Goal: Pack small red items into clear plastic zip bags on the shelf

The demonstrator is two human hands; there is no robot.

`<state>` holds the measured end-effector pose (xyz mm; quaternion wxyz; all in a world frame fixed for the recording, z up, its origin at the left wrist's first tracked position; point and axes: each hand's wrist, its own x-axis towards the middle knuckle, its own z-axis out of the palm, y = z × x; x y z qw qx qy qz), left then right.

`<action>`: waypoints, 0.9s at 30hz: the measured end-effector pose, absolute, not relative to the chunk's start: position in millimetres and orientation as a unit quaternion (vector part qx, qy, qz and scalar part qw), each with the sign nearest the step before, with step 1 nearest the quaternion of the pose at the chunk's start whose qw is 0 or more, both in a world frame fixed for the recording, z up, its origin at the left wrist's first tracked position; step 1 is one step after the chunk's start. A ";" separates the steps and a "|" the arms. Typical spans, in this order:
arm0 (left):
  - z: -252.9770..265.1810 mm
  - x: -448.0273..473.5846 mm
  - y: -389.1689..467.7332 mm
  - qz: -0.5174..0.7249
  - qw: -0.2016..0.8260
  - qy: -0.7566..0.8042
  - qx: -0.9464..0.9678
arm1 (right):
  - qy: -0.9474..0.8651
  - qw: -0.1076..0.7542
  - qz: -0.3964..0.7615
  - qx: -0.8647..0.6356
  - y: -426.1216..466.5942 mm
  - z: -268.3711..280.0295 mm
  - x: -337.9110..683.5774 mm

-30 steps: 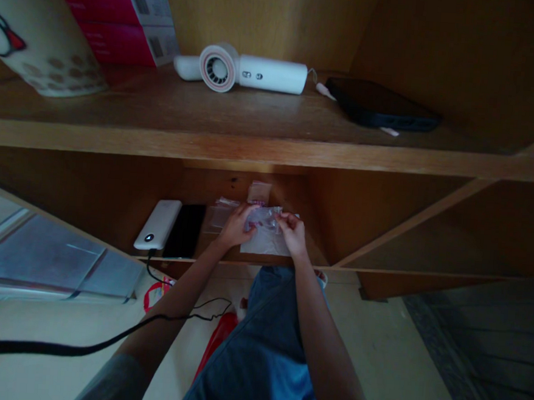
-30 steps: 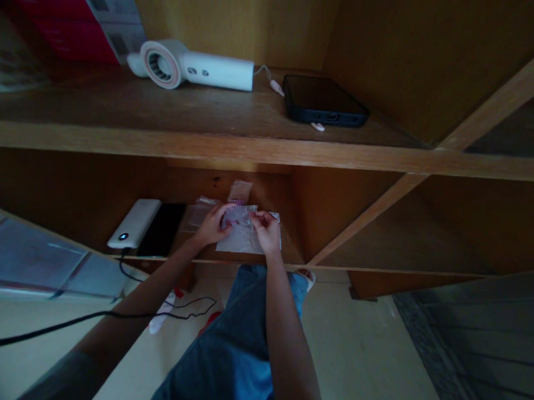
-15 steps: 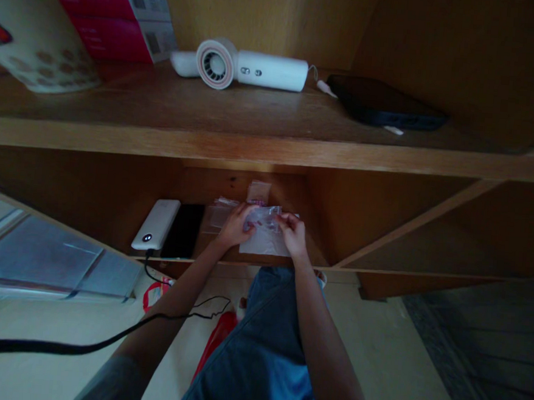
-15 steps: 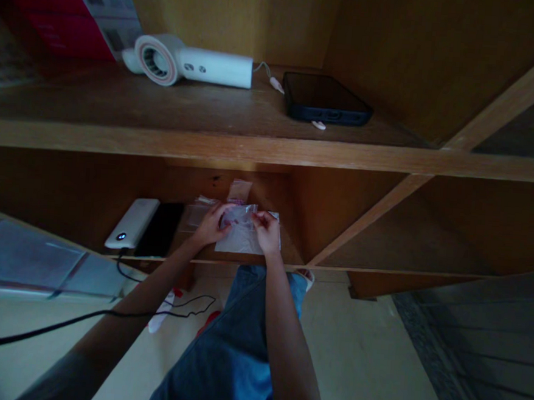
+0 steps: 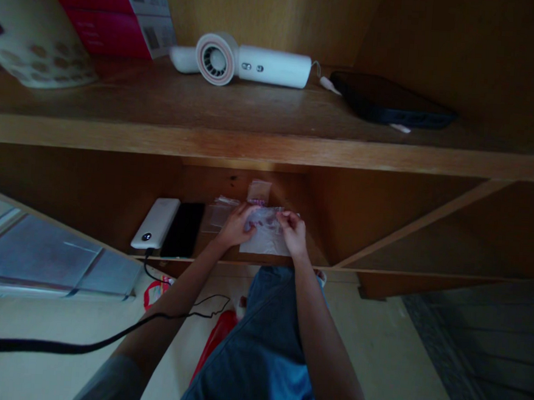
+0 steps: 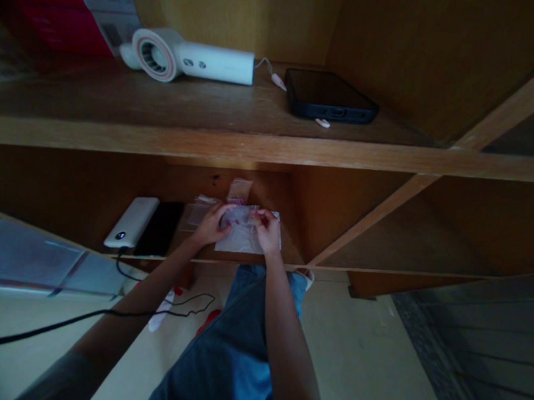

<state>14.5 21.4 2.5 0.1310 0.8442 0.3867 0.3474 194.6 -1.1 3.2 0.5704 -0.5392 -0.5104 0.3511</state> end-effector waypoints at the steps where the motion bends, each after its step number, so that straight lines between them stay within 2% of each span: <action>1: 2.3 14.4 21.3 0.345 0.133 0.387 0.845 | -0.521 0.570 0.338 -0.539 -1.1 2.1 195.5; 8: -0.8 15.6 22.4 0.342 0.147 0.404 0.835 | -0.571 0.518 0.280 -0.572 -0.6 -4.3 200.4; 16: -1.4 16.2 25.2 0.326 0.108 0.433 0.833 | -0.533 0.551 0.314 -0.560 -0.7 2.3 195.2; 27: -0.9 13.5 27.3 0.378 0.236 0.443 0.778 | -0.518 0.575 0.314 -0.550 3.6 -0.9 193.5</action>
